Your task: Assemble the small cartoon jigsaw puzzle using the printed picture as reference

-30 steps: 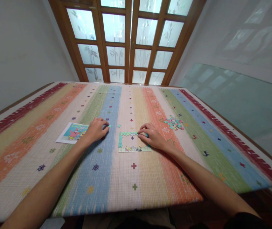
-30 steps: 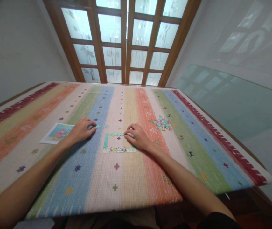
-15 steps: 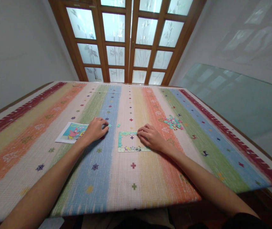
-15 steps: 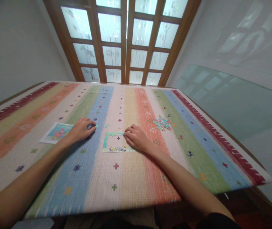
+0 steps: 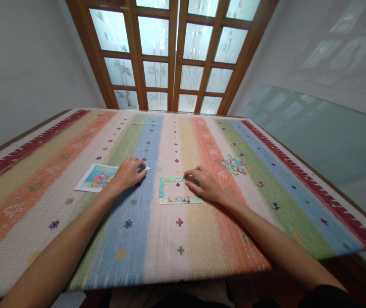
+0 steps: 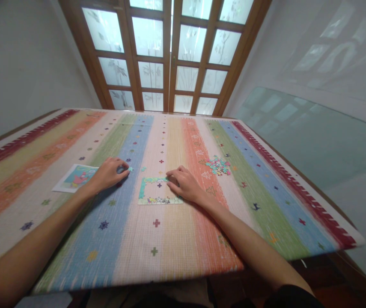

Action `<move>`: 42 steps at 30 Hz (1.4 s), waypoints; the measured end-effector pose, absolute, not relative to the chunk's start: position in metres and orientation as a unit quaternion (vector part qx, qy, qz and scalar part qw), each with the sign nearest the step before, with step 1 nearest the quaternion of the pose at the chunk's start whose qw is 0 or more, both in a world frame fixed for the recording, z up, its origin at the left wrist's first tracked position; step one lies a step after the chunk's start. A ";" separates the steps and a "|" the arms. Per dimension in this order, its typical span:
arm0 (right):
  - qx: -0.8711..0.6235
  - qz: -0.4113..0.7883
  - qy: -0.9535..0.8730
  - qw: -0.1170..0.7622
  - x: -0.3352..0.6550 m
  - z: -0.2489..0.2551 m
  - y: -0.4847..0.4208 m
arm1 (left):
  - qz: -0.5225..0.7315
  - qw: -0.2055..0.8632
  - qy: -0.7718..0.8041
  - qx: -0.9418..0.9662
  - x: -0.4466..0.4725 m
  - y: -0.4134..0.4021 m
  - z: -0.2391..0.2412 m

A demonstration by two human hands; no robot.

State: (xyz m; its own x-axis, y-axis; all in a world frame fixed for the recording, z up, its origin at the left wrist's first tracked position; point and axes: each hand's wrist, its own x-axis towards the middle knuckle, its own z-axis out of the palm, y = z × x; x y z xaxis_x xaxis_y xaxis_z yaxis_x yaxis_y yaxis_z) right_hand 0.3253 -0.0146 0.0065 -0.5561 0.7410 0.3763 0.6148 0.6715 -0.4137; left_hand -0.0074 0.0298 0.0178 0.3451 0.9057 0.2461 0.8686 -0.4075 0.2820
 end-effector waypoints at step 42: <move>-0.364 0.110 -0.874 0.303 0.323 -0.002 -0.012 | 0.182 0.116 0.504 0.837 0.004 0.023 0.022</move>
State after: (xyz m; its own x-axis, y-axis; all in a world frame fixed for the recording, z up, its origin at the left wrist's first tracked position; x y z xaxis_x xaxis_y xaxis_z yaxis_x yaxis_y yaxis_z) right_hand 0.3230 -0.0121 -0.0018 -0.5512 0.7033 0.4490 0.5694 0.7104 -0.4137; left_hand 0.0036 0.0233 0.0219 0.4263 0.8850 0.1873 0.8010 -0.4655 0.3765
